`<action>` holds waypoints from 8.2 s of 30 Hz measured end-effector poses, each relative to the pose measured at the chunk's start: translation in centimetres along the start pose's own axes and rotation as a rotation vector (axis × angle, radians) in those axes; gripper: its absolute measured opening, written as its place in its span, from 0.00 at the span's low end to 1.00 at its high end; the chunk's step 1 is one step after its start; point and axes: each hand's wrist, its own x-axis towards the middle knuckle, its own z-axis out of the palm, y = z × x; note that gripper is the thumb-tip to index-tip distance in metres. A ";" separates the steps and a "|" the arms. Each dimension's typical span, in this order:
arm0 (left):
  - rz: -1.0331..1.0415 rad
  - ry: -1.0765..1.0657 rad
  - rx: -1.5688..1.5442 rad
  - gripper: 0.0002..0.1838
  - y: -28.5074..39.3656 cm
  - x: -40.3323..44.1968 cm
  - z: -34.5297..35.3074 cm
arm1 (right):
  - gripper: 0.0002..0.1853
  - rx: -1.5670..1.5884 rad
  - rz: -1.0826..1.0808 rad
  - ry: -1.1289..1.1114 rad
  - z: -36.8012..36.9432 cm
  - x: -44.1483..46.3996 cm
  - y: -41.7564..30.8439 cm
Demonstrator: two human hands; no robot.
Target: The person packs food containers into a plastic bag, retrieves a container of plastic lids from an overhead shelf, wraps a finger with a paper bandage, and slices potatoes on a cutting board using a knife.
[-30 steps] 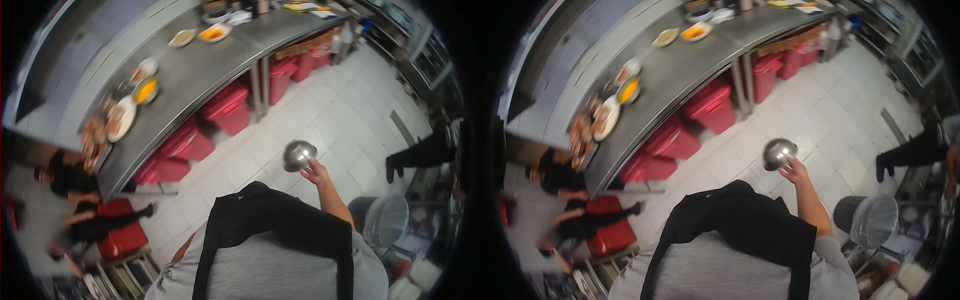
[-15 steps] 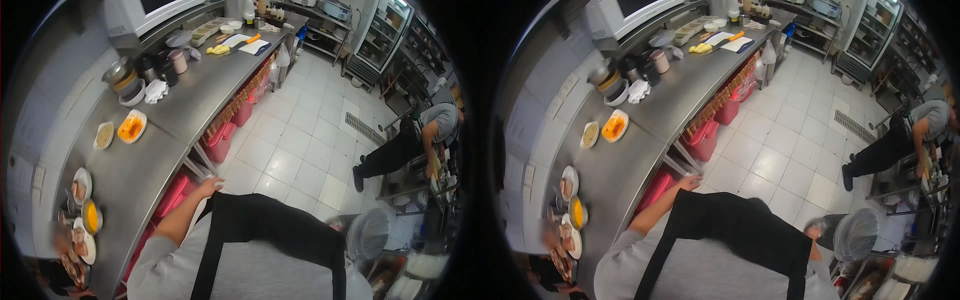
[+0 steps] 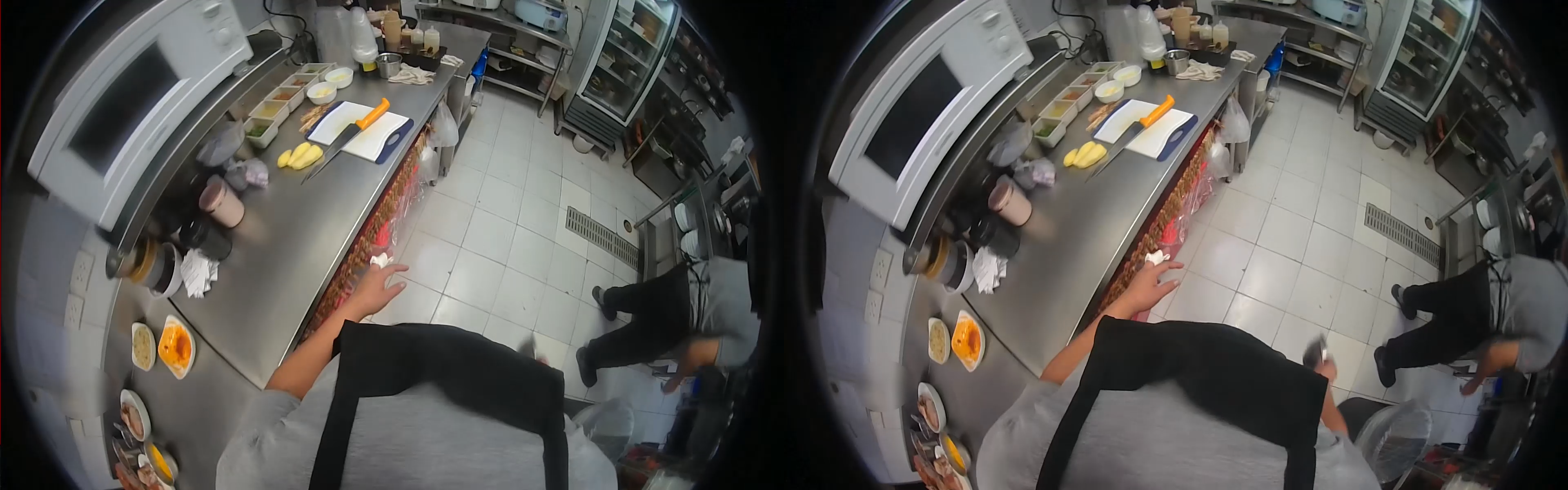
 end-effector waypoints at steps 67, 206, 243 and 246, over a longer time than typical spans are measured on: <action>-1.173 0.540 0.647 0.35 -12.3 28.8 -20.3 | 0.19 0.207 -2.586 -0.343 -17.3 21.7 -89.5; -0.781 0.702 0.404 0.27 -5.1 40.0 -16.4 | 0.36 -0.098 -1.961 -1.013 -24.4 32.5 -86.5; -0.671 0.530 0.412 0.15 -5.5 42.1 -16.2 | 0.37 -0.100 -2.104 -1.058 -19.5 32.9 -87.1; -0.650 0.607 0.512 0.15 -5.6 41.1 -16.7 | 0.37 -0.112 -2.105 -1.057 -19.4 32.9 -87.1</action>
